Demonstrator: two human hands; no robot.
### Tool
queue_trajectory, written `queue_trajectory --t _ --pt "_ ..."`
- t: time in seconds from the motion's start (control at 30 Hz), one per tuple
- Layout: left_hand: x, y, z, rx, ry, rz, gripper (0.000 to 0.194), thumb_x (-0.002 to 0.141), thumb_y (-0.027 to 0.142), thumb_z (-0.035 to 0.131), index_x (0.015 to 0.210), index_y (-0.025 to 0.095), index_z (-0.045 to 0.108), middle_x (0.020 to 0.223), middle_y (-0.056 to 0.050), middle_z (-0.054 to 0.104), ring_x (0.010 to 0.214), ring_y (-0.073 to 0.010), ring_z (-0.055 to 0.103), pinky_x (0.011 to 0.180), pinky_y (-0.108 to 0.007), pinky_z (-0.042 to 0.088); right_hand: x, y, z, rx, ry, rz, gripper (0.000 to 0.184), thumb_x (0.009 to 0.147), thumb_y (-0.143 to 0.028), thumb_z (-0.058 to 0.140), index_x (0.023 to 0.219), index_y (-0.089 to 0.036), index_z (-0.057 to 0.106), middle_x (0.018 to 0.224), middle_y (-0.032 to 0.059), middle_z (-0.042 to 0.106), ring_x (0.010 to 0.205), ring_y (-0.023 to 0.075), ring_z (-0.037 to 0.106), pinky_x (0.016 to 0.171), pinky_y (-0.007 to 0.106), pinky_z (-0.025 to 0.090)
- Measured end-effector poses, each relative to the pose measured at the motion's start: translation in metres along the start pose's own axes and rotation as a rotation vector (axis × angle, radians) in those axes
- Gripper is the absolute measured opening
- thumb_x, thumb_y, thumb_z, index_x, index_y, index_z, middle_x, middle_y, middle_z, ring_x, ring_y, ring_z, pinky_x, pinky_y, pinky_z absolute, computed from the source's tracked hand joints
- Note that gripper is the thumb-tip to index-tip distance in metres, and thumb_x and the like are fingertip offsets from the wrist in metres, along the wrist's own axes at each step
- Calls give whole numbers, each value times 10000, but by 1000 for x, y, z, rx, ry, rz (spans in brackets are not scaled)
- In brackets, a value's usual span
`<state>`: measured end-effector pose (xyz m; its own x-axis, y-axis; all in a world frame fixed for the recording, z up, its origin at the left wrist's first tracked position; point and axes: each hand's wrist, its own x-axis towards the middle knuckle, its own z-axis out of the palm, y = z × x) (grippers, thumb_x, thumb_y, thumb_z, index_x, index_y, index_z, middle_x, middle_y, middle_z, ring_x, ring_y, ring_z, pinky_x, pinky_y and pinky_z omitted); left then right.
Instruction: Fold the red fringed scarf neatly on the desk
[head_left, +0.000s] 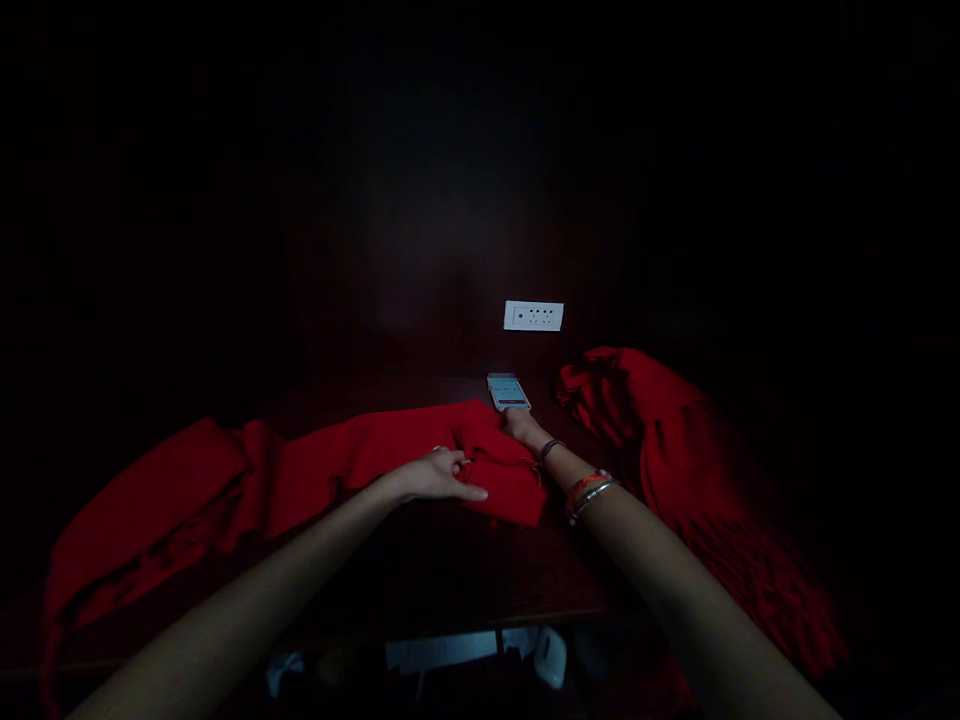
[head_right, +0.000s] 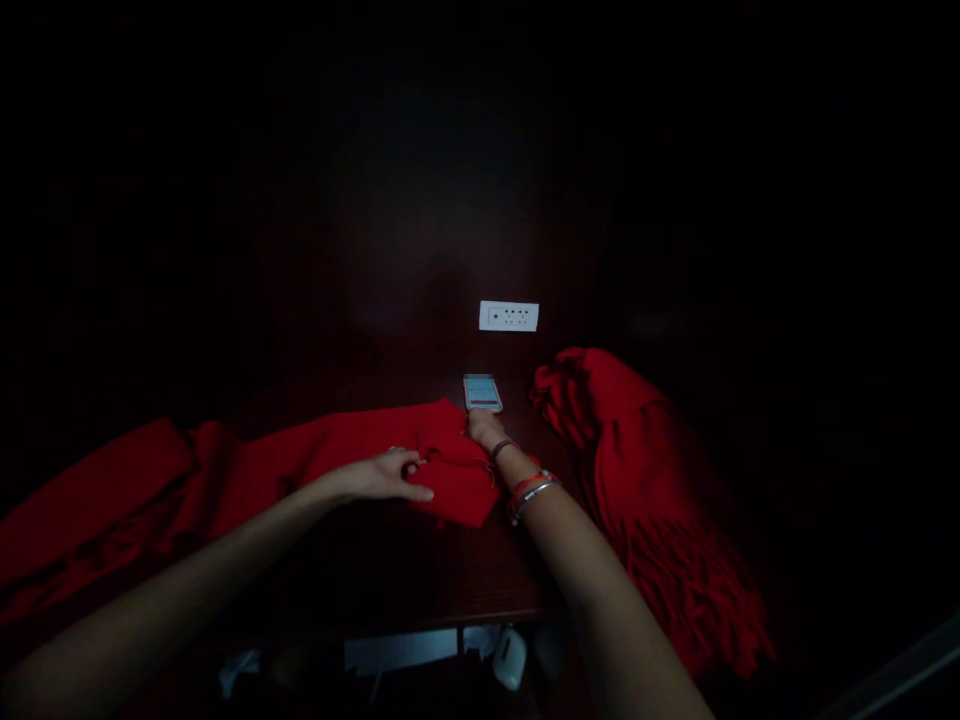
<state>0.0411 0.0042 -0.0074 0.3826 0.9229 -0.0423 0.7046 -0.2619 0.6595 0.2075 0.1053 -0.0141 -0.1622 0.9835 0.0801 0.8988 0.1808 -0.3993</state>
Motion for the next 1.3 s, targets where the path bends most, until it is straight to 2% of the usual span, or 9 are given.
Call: queue_trajectory --t 0.13,0.27,0.4,0.5,0.67,0.87,0.97,1.13,1.3 --pt "-18 4 -7 -116 91 -33 342 575 424 554 814 179 546 877 -26 567 836 -193 505 688 -262 400 2 9 -14 -84 39 96 246 637 -210 529 844 -105 611 896 137 594 819 223 553 632 247 414" --pt "-57 -1 -50 -481 37 -115 423 630 475 488 981 240 470 987 -8 561 875 -169 519 671 -243 424 5 30 -34 -135 79 182 279 689 -223 464 909 -97 582 911 140 585 810 205 557 601 228 409" --pt "-75 -15 -79 -24 28 -179 550 604 564 463 1046 236 462 1050 -46 534 946 -219 487 760 -292 383 4 42 -34 -163 91 181 270 701 -206 456 928 -104 561 928 133 567 851 197 535 649 225 395" --pt "-51 -16 -69 403 135 -217 698 620 610 390 1148 153 399 1143 -125 455 1030 -266 417 832 -336 319 -4 36 -23 -188 127 150 337 731 -211 429 1053 -120 470 1063 153 478 955 218 467 751 285 361" --pt "-2 -2 -14 548 -97 -28 776 642 617 354 1254 152 247 1330 -117 141 1199 -276 98 931 -386 172 -22 17 -7 -361 275 6 387 803 -306 312 1172 -192 334 1226 138 304 1124 269 242 874 462 198" --pt "-34 15 41 540 -68 18 879 597 717 267 1270 154 216 1327 -134 98 1190 -333 24 913 -494 99 -26 13 10 -223 -139 -43 653 709 -639 153 1266 -297 144 1335 59 136 1187 307 97 881 532 116" --pt "-33 16 33 564 -93 67 804 614 702 275 1247 206 273 1321 -107 162 1195 -316 56 915 -496 96 -23 14 13 -223 -166 -105 676 691 -663 112 1268 -312 123 1349 32 81 1204 284 32 908 515 33" --pt "31 -17 2 578 137 -99 700 729 600 152 1272 162 203 1339 -100 80 1200 -296 13 913 -506 102 -25 19 9 -190 -106 -174 710 693 -660 119 1278 -258 118 1341 60 121 1205 267 56 915 510 42" --pt "71 -35 -13 530 -9 -333 747 636 663 288 1264 267 205 1337 -78 75 1158 -408 36 824 -617 132 -22 32 0 -232 -107 -20 682 700 -651 118 1273 -282 129 1348 51 80 1202 293 20 903 530 25"
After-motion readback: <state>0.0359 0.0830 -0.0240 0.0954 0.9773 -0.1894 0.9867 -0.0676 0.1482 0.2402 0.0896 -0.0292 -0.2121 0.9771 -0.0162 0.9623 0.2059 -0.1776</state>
